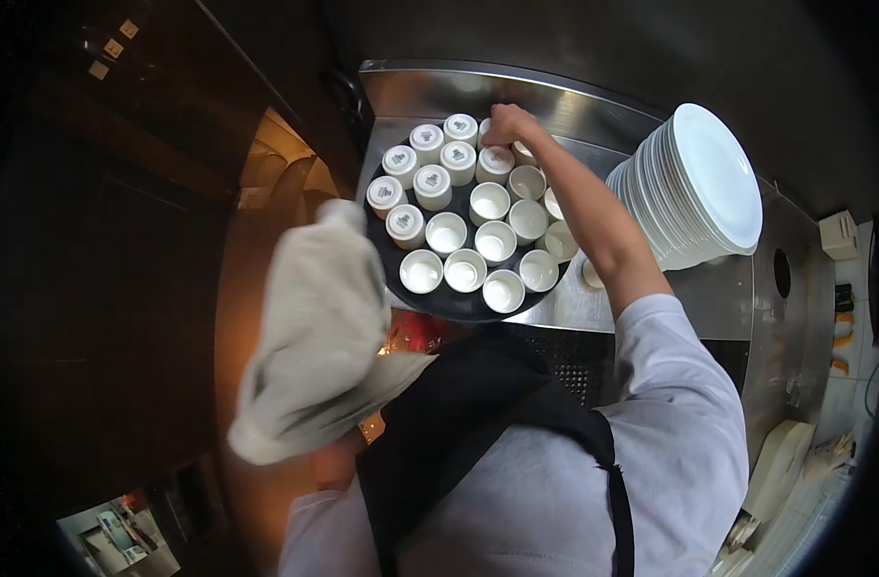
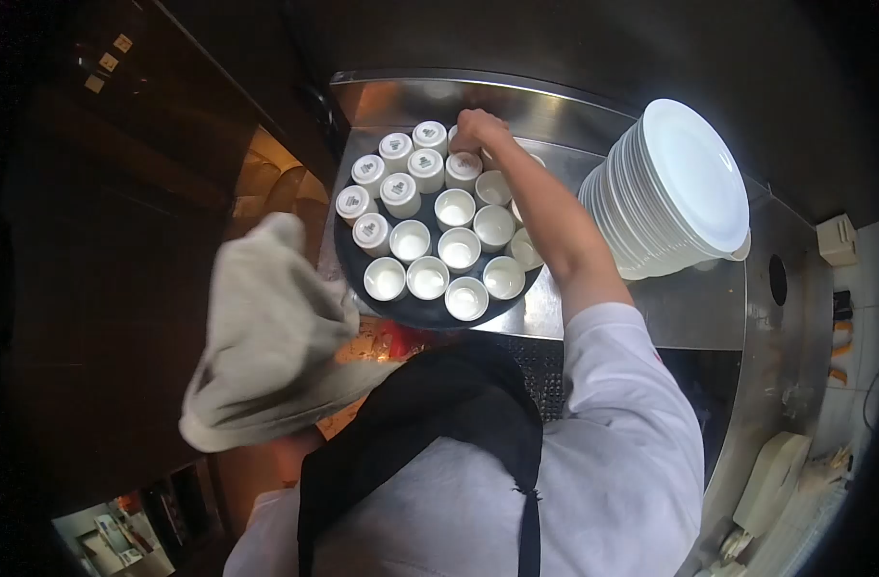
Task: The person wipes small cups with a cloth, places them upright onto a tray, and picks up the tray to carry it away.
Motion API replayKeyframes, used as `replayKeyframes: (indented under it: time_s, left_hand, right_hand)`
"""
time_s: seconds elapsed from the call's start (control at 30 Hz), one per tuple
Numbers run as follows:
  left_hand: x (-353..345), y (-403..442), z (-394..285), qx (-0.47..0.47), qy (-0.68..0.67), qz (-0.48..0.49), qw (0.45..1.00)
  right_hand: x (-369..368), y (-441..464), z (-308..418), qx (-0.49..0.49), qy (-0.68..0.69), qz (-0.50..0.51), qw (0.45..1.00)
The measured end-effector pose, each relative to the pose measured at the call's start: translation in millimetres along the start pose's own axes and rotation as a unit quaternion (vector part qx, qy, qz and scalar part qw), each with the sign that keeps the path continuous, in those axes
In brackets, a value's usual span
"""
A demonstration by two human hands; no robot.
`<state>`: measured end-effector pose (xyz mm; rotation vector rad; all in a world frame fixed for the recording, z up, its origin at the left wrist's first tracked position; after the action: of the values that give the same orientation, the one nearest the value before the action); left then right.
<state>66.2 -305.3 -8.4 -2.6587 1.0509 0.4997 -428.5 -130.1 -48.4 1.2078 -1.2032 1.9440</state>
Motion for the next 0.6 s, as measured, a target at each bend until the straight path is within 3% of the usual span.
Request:
replayKeyframes:
  time_s: [0.17,0.27,0.33,0.43,0.47,0.5,0.53,0.57,0.6]
  left_hand:
    - [34,-23,47,0.098,-0.020,0.005,0.995]
    - [31,-16,62,0.132,-0.042,0.040,0.990]
    - [16,-2,68,0.148,-0.069,0.078,0.983]
    - [-26,26,74,0.173,-0.119,0.156,0.965]
    - [-41,31,78,0.178,-0.126,0.185,0.958]
    - [-55,36,81,0.180,-0.125,0.215,0.952]
    - [-68,36,84,0.172,-0.101,0.249,0.948]
    - [-79,33,84,0.149,-0.066,0.287,0.944]
    - [-86,28,83,0.107,-0.016,0.323,0.940]
  right_hand:
    - [42,-22,-1,0.023,0.019,-0.149,0.988]
    - [74,-72,1,0.097,0.147,-0.228,0.958]
    - [80,-132,13,0.161,0.277,-0.275,0.907]
    - [31,-203,58,0.284,0.473,-0.208,0.808]
    - [12,-232,80,0.245,0.452,-0.106,0.851]
    - [-19,-240,100,0.308,0.489,-0.123,0.807]
    - [-28,-267,120,0.293,0.441,-0.126,0.839]
    - [-28,-284,128,0.229,0.422,-0.132,0.867]
    - [-28,-290,128,0.179,0.451,-0.067,0.872]
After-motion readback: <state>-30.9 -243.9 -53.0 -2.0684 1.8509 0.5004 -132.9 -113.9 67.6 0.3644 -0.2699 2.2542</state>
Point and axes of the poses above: each hand's wrist, its own y-axis towards the middle knuckle, its own x-axis out of the back of the hand, z = x × y, the point moved 6 cm from there along y, towards the middle knuckle, and after that the axes turned 1 degree about -x, right-handed, at the moved point
